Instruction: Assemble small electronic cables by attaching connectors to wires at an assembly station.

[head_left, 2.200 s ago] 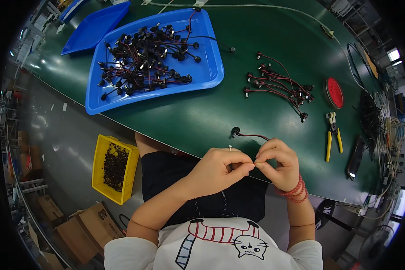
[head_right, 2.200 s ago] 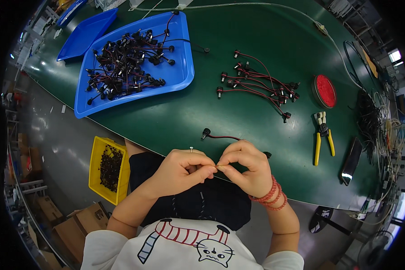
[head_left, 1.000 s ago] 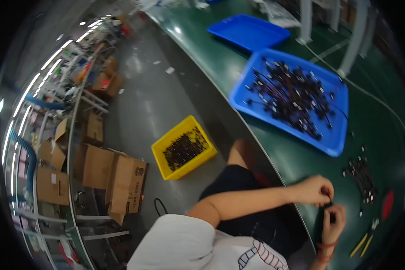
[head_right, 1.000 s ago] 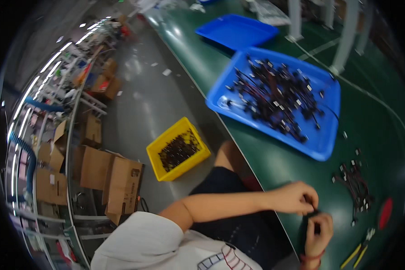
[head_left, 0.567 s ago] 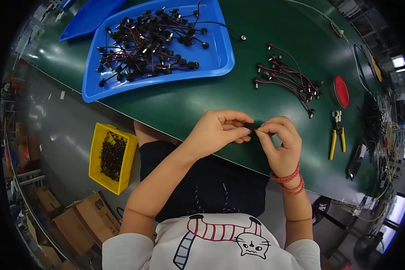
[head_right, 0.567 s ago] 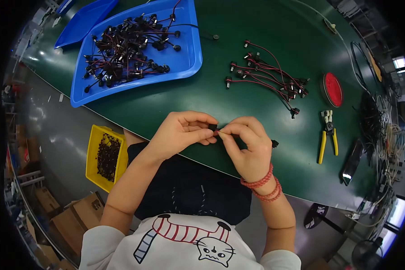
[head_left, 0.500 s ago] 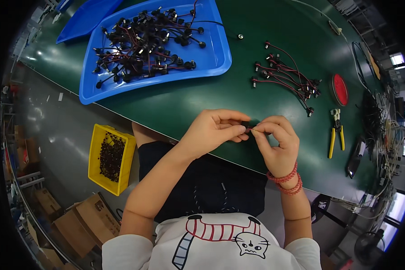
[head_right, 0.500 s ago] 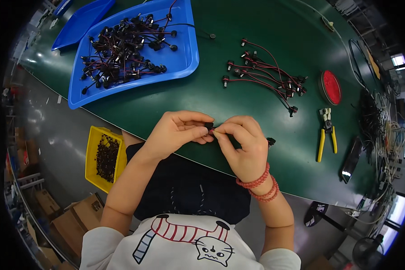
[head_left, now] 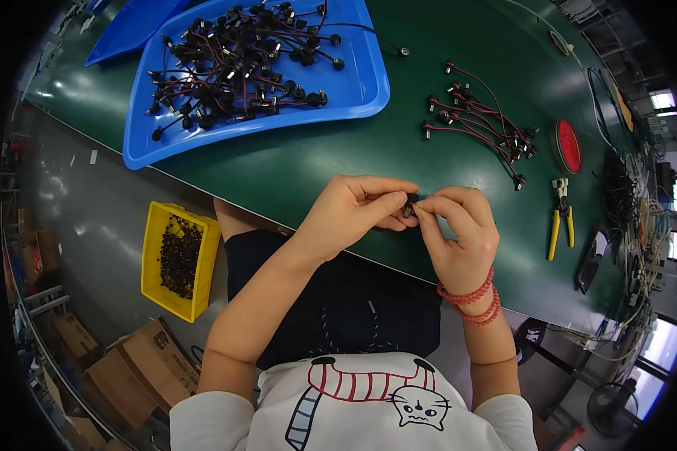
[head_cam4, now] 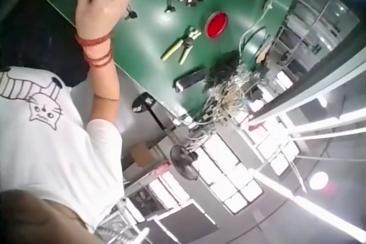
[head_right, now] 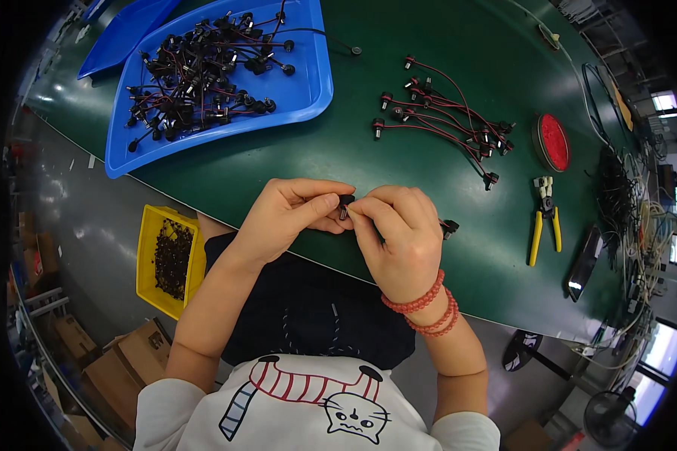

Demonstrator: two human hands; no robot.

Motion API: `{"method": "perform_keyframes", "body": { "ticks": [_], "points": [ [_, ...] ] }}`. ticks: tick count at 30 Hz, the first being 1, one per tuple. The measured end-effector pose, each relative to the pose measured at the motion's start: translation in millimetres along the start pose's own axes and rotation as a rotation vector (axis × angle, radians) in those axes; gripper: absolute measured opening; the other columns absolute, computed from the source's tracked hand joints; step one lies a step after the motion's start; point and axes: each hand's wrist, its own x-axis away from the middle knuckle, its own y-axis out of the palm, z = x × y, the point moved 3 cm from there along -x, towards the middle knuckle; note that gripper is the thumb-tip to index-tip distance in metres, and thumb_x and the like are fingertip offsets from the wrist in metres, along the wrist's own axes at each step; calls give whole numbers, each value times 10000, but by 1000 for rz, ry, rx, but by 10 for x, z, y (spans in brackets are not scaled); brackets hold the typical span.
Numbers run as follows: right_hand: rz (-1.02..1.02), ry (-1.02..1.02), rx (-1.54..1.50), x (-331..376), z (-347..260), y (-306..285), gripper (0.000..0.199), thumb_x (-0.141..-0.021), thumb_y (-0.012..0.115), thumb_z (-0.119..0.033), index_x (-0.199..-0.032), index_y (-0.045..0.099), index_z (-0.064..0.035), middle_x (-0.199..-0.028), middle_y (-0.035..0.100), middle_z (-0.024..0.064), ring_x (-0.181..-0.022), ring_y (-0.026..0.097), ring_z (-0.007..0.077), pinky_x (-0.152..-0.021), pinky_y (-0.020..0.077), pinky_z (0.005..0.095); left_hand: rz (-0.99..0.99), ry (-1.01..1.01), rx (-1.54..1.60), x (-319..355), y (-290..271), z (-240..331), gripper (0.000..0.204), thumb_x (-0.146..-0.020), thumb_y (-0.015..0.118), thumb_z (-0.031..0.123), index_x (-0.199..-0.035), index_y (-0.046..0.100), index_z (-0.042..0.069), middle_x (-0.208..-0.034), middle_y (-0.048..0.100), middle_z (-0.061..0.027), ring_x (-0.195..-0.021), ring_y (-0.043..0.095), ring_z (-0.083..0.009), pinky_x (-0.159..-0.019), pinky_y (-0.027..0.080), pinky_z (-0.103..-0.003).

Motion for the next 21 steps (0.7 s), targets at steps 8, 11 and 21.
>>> {"method": "perform_keyframes", "body": {
  "ticks": [8,11,21],
  "points": [
    [-30,-8,-20,7,11,8,131,-586,613,47,-683,558,-20,-703,521,58,-628,504,166,-542,407,243,21,0,-20,-16,8,-16,192,-777,494,42,-934,533,-62,-770,576,-116,-692,582,-149,-629,490,-222],
    [-39,-8,-21,22,22,2,141,-583,612,49,-696,566,-22,-714,523,59,-633,505,166,-540,406,243,22,5,-9,-13,10,-14,186,-771,505,43,-923,538,-60,-759,576,-112,-679,580,-143,-619,488,-217],
    [-111,-76,50,128,-27,14,275,-595,563,82,-843,582,-34,-783,522,72,-684,489,183,-574,406,243,59,47,9,-17,4,-21,181,-765,512,40,-915,540,-58,-752,577,-110,-662,576,-133,-610,487,-213]
  ]
}}
